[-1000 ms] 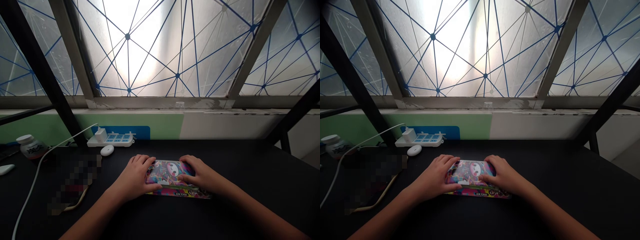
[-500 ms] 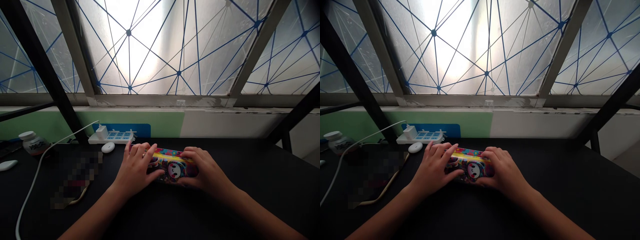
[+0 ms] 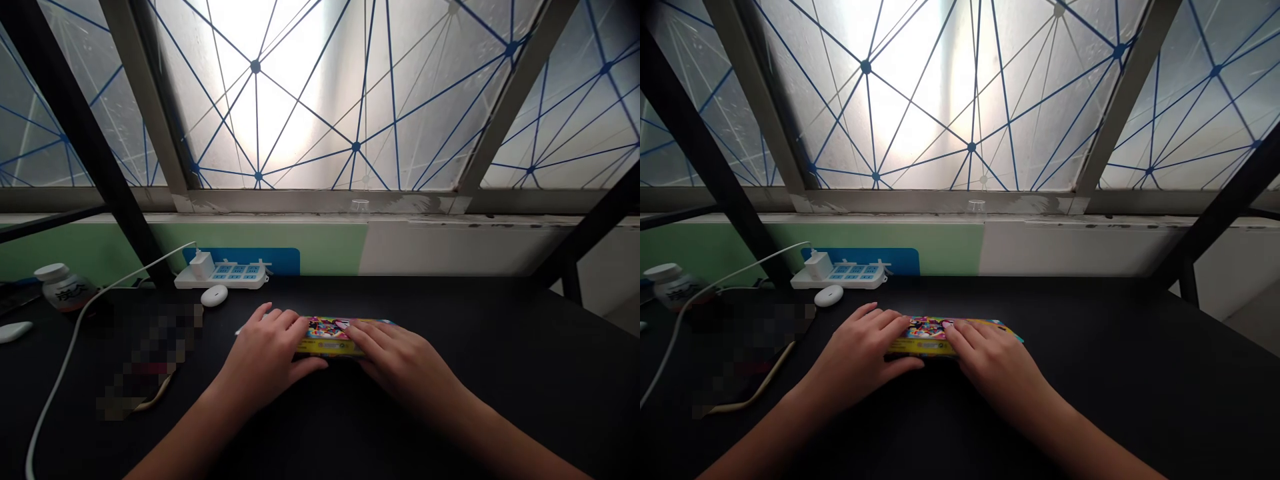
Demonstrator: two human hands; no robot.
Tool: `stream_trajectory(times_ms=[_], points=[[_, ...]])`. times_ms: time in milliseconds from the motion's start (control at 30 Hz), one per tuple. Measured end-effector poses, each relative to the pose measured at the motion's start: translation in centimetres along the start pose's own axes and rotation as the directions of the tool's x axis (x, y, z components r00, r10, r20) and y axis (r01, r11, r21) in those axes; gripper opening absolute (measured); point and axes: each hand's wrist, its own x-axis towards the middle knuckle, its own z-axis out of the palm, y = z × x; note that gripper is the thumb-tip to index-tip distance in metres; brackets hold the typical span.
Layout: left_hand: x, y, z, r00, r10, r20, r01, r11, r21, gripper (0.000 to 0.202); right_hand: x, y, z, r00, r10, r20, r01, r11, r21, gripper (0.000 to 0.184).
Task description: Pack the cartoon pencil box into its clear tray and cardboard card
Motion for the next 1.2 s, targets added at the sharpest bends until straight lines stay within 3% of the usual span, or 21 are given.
stream_trajectory(times_ms=[200,333,500,767,1000,1100,1200], points=[[-0.1,0.0,-0.5,0.992,-0.013,0.126,0.02,0.999,-0.05,0.042,0.1,-0.7,0.6,0.987,-0.011,0.158,0.004,0.999,0.045,0.041],[-0.3,-0.1,0.6,0.986,-0.003,0.168,0.013,0.998,-0.059,0.074,0.2,-0.7,1.1,0.98,0.034,0.196,-0.063,0.988,0.143,0.044],[-0.4,-1.4,2.0,0.962,-0.097,0.256,0.121,0.989,-0.081,0.109,0.5,-0.2,1.6,0.943,-0.028,0.332,-0.057,0.968,0.243,0.074],[-0.4,-2.4,1.9,0.943,-0.136,0.303,0.182,0.975,-0.129,0.116,-0.2,1.9,0.3,0.88,0.002,0.475,-0.202,0.907,0.37,0.078],[-0.6,-2.8,1.9,0.946,-0.122,0.301,0.17,0.976,-0.139,0.117,-1.1,4.2,-1.7,0.871,0.099,0.481,-0.278,0.907,0.316,0.059],[-0.6,-2.7,1.9,0.956,-0.106,0.275,0.149,0.979,-0.139,0.115,-0.7,3.5,-1.5,0.907,0.127,0.402,-0.241,0.939,0.247,0.055],[-0.7,-2.7,2.1,0.964,-0.088,0.252,0.131,0.978,-0.159,0.106,-0.1,2.0,-0.4,0.951,0.128,0.282,-0.197,0.953,0.231,0.067]])
